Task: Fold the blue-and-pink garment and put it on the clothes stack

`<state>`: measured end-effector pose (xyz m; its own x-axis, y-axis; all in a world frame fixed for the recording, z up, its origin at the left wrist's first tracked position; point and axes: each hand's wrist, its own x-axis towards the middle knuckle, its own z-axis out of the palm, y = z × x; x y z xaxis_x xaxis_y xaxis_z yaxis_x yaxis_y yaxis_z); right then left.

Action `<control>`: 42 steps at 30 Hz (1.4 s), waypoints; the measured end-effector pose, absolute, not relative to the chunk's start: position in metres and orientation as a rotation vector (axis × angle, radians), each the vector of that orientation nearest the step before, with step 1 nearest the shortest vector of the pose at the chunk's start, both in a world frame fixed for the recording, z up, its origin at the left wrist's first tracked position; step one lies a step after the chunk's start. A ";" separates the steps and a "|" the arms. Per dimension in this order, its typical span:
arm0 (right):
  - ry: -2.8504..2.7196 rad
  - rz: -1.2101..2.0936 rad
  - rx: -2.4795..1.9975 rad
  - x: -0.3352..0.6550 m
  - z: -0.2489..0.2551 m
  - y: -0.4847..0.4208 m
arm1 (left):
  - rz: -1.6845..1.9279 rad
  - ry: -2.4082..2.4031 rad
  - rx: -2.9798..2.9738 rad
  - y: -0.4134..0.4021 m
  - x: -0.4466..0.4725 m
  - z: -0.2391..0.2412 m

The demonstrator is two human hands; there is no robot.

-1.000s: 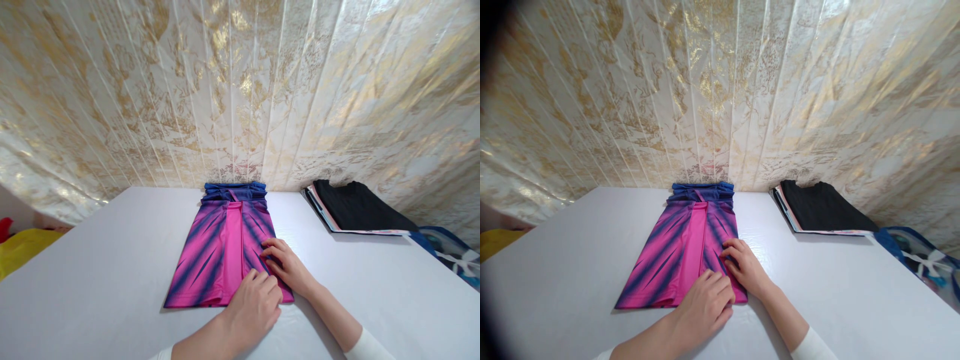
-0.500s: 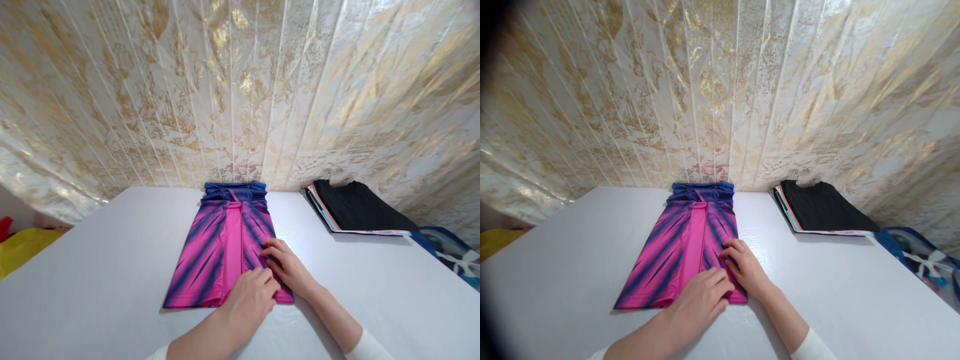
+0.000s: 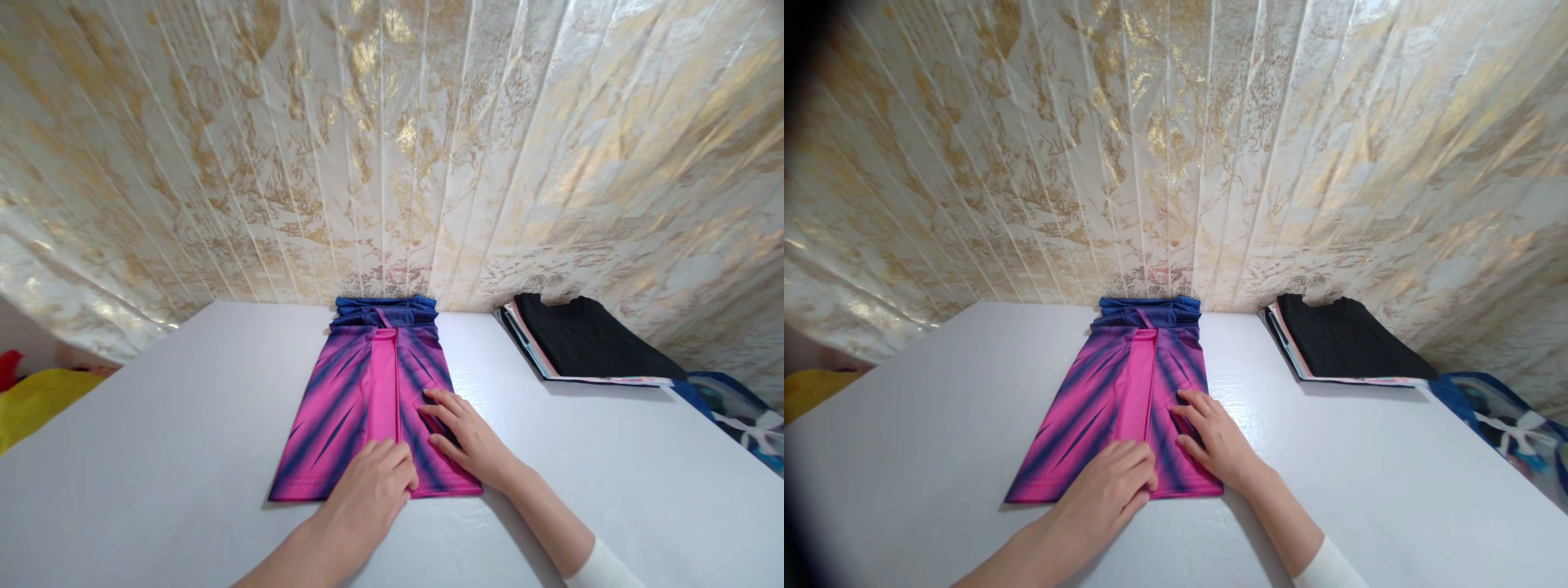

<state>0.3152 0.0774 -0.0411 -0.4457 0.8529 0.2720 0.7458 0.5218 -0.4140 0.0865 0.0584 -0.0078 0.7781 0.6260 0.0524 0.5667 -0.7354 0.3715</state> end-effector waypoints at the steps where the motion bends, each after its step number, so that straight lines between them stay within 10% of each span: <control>1: -2.327 0.325 -1.313 0.316 -0.042 0.078 | 0.262 0.907 2.632 0.059 0.085 -0.007; 42: -2.380 0.414 -0.970 0.195 -0.026 0.070 | 0.569 1.046 2.588 0.074 -0.055 -0.011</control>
<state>0.1949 0.0704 -0.0262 -0.6008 0.7145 0.3586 0.5514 0.6952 -0.4612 -0.0553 0.0741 -0.0110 0.6578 0.7107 0.2494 0.5954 -0.6935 0.4057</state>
